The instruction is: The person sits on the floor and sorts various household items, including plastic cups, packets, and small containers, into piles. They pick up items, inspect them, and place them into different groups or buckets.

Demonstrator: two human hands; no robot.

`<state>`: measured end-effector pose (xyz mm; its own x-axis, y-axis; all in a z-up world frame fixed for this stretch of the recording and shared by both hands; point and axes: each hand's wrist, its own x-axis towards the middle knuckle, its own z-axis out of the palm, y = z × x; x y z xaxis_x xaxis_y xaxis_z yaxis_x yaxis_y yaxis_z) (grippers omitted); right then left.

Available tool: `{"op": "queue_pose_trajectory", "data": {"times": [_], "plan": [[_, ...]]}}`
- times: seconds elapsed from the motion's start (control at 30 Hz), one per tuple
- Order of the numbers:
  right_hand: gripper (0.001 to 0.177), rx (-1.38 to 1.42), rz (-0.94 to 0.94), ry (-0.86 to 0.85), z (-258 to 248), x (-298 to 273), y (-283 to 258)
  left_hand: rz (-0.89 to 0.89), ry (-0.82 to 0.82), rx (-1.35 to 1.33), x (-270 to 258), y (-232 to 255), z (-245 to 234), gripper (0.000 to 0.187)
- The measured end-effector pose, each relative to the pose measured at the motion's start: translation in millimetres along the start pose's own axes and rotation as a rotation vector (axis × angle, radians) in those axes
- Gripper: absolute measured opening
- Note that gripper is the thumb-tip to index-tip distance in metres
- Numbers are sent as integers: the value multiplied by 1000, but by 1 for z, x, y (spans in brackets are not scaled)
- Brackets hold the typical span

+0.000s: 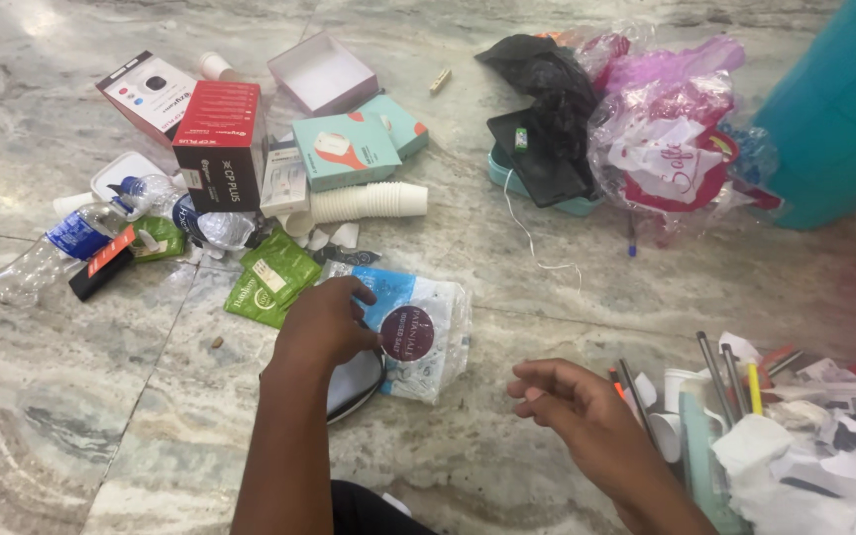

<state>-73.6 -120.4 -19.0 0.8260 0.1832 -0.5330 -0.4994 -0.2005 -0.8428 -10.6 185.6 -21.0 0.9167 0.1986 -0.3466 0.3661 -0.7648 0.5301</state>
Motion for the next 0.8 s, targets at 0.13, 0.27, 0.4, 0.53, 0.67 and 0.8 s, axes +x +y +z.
{"op": "queue_pose_trajectory", "data": {"times": [0.13,0.27,0.4,0.53,0.67,0.8], "plan": [[40,-29,-26,-46,3,2,8,-119,-28,26,-2,-2,-2,56],[40,-20,-28,-72,6,4,13,-126,31,81,-6,-7,-1,58],[41,-52,7,-72,10,0,8,-178,73,115,-10,-5,1,60],[40,-102,63,-41,15,-6,-4,-231,69,164,-8,0,4,62],[40,-114,34,-46,18,-7,-4,-221,53,225,-1,-6,12,67],[40,-95,4,-61,17,-4,-1,-226,-21,246,6,-10,17,74]]}}
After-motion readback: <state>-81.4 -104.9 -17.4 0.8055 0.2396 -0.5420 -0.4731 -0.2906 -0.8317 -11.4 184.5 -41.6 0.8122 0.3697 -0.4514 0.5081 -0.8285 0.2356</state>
